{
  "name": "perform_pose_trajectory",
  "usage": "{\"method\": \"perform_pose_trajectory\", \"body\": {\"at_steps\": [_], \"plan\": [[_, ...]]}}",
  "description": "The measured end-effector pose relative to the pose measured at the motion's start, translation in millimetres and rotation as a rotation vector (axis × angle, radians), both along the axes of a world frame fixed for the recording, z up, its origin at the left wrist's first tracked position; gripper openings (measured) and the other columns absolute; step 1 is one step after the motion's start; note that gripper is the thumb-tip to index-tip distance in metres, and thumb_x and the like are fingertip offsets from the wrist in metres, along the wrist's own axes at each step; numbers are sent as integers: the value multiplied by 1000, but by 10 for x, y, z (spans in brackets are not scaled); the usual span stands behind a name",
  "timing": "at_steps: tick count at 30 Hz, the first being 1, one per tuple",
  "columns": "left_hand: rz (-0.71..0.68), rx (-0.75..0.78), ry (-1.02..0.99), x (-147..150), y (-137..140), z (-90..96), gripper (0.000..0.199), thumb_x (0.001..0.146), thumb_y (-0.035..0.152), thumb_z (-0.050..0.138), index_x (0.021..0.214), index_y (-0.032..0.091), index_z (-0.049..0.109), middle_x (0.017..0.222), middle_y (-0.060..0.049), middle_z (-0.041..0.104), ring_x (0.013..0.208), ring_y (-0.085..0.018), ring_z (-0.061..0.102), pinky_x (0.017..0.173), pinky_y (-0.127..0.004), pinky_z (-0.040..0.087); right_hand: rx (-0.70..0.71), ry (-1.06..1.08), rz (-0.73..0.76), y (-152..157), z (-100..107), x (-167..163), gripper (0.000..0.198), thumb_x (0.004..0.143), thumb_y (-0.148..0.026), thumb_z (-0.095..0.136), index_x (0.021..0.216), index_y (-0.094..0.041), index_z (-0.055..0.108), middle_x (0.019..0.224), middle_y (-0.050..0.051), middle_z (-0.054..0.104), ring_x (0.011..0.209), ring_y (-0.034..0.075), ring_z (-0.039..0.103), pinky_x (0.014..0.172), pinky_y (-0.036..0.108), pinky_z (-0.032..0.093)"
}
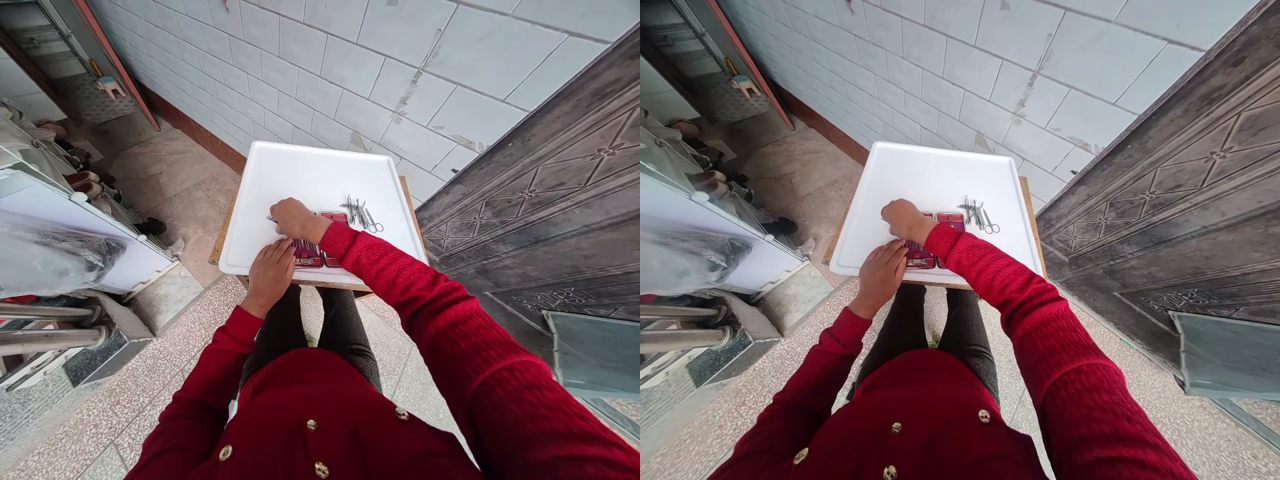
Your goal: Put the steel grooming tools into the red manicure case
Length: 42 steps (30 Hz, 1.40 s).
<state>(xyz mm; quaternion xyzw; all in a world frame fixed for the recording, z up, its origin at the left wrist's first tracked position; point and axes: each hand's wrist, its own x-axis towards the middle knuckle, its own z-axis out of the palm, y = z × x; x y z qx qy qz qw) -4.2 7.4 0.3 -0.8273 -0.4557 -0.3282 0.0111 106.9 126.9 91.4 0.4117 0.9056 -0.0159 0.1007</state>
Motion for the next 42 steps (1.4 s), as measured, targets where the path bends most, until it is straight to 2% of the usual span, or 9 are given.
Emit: {"method": "perform_pose_trajectory", "body": {"at_steps": [6, 10, 15, 18, 25, 34, 42], "plan": [[0, 20, 2, 2, 0, -1, 31, 103, 20, 47, 122, 17, 71, 133, -14, 72, 129, -28, 66, 108, -49, 54, 74, 18, -20, -146, 188, 88, 33, 89, -11, 55, 117, -1, 68, 117, 27, 72, 104, 34, 69, 87, 41, 48], [5, 13, 3, -1, 1, 1, 32, 104, 20, 46, 123, 18, 71, 134, -14, 72, 129, -28, 66, 109, -50, 53, 102, 10, 20, -303, 295, 343, 29, 88, -13, 58, 113, -6, 70, 110, 23, 75, 100, 32, 69, 81, 38, 44], [-9, -23, 2, -3, 8, -12, 32, 104, 22, 46, 125, 19, 70, 137, -13, 70, 132, -28, 64, 110, -50, 52, 31, -67, 73, -609, 243, 778, 17, 84, -9, 64, 96, -13, 76, 93, 16, 76, 89, 28, 68, 73, 36, 39], [-7, -43, -12, -2, 17, -24, 34, 103, 22, 46, 127, 21, 69, 138, -12, 70, 133, -28, 63, 111, -51, 51, -16, -27, 79, -734, 169, 905, 17, 81, -3, 66, 88, -15, 75, 85, 13, 75, 83, 26, 67, 70, 35, 37], [1, -31, 3, -3, 19, -20, 33, 104, 22, 45, 124, 19, 70, 137, -12, 70, 132, -27, 64, 110, -49, 52, -2, -78, 188, -782, 93, 872, 26, 89, 0, 54, 93, -13, 76, 88, 14, 76, 83, 23, 65, 70, 35, 35], [-8, -29, 1, -5, 16, -16, 33, 103, 21, 46, 125, 19, 70, 137, -13, 70, 132, -28, 64, 111, -50, 52, -22, -33, 143, -796, 120, 823, 21, 89, -5, 57, 94, -14, 76, 88, 12, 74, 79, 21, 62, 69, 34, 34], [-1, 27, 14, -6, 15, -14, 31, 104, 22, 46, 125, 18, 69, 134, -13, 72, 129, -27, 66, 109, -47, 53, -115, 167, 98, -750, 66, 800, 24, 93, -6, 56, 92, -15, 77, 93, 8, 71, 81, 17, 61, 71, 30, 37]]}}
